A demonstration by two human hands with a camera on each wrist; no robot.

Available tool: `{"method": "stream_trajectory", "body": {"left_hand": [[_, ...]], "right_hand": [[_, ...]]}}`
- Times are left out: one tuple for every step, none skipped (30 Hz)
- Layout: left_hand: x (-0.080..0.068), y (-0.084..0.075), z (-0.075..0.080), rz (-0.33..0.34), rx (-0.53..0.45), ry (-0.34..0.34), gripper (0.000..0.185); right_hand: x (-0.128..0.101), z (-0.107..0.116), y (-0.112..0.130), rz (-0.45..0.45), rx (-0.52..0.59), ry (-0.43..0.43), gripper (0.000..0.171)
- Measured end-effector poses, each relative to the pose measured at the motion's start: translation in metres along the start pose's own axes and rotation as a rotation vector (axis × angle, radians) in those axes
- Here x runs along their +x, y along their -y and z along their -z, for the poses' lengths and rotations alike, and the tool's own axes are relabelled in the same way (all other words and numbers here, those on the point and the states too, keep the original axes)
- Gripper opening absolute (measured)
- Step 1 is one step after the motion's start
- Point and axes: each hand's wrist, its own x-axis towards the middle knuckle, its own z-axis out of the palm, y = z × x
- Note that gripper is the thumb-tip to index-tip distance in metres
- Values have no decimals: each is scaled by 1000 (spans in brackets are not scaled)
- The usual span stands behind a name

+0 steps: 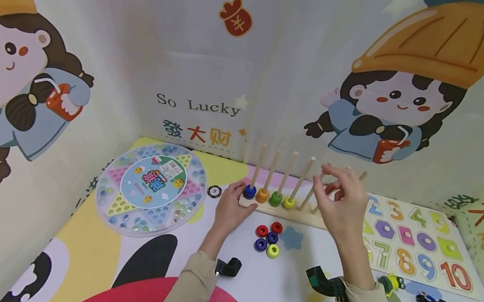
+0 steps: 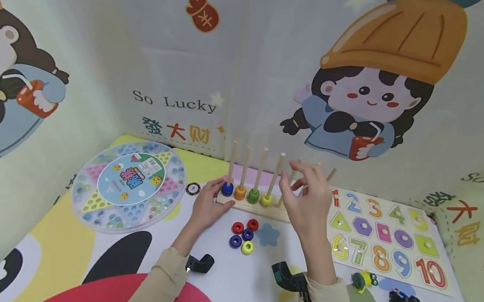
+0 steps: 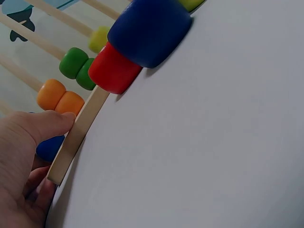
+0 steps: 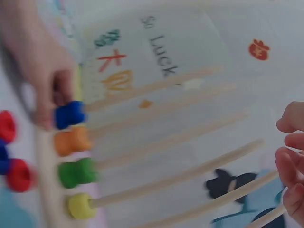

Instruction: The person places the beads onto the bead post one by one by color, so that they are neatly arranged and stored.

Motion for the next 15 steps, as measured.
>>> {"method": "stream_trajectory", "body": {"left_hand": [[0,0,0,-1,1,2,65],[0,0,0,-2,2,5,65],[1,0,0,-3,3,5,65],[0,0,-1,-3,4,5,65],[0,1,-1,-4,6,6,65],[0,1,-1,-3,7,6,65],[0,1,-1,-4,8,5,65],[0,1,-1,-5,9,4,65],[0,1,-1,-5,10,3,65],[0,1,-1,-4,13,2,65],[0,1,-1,-6,12,0,65],[0,1,-1,-7,14,0,65],[0,1,-1,-8,16,-1,65],[0,1,-1,-9,16,-2,65],[0,1,-2,-11,17,-4,65]], "right_hand": [[-8,-1,-2,-8,15,16,24],[-17,-2,-5,-25,27,43,22],[-27,-4,-8,-48,32,84,21],[-38,-6,-11,-75,44,138,21],[-49,-8,-13,-108,49,199,21],[-61,-11,-16,-142,54,262,21],[-72,-13,-18,-173,54,330,21],[-82,-16,-19,-206,53,398,22],[-92,-19,-20,-230,50,459,23],[-101,-21,-21,-252,48,514,24],[-108,-23,-21,-268,37,555,24],[-114,-25,-21,-282,25,584,25],[-120,-27,-21,-296,12,604,26],[-124,-29,-21,-310,-2,616,26],[-126,-30,-20,-321,-18,623,27]]}}
